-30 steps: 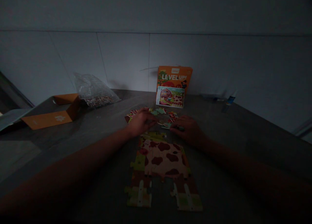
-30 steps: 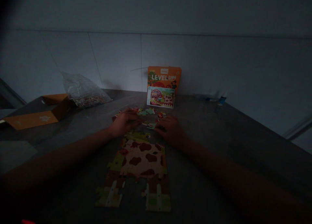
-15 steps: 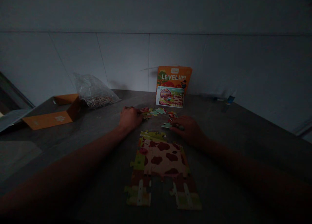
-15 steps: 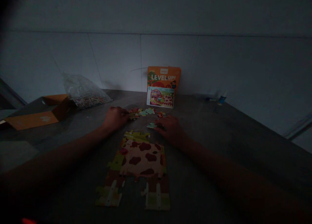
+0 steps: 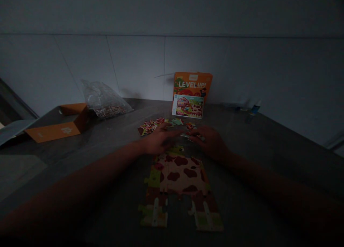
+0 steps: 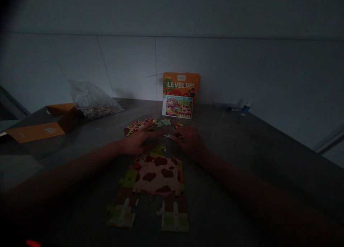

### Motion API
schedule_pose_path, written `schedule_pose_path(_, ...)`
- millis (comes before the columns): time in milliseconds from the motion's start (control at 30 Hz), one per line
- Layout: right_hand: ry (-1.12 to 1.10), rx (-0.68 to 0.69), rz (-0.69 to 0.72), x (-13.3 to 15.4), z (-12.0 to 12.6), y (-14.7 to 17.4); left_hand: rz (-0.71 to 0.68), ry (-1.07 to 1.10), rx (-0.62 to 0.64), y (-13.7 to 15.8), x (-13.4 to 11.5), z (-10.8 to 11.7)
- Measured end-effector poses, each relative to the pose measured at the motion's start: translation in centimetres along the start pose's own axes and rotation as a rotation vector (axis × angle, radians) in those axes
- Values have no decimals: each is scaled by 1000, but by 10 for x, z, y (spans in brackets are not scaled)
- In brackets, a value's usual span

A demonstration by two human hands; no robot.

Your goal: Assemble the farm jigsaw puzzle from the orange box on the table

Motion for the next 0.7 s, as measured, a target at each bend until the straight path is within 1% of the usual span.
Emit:
schedule_pose_path(200, -12, -12, -8, 1, 1, -1, 60, 92, 12, -3, 4, -1)
schedule_pose_path(333, -52, -52, -111, -6, 4, 1, 104, 151, 32, -5, 7, -3)
schedule_pose_path(400, -68, -60, -142, -8, 5, 2, 99, 166, 46, -5, 5, -3)
schedule_pose_path(467, -77, -63, -125, -7, 5, 1, 65, 173, 62, -5, 2, -3)
schedule_pose_path(567, -76, -64, -49, -1, 6, -1, 1, 167, 82, -4, -6, -4)
schedule_pose_path(633, -78, -53, -13, 2, 5, -2, -9, 137, 83, -3, -9, -4)
schedule_pose_path(700, -93, -38, -8, 3, 4, -3, 11, 79, 68, -3, -8, -4)
Point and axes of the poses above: each hand's wrist, its own y-axis away from the middle knuckle, its own z-axis out of the back of the hand, x = y × z, the point moved 8 cm from there along -y, towards the middle knuckle, and after that the axes turned 13 degrees about z, right-handed, at the moved point
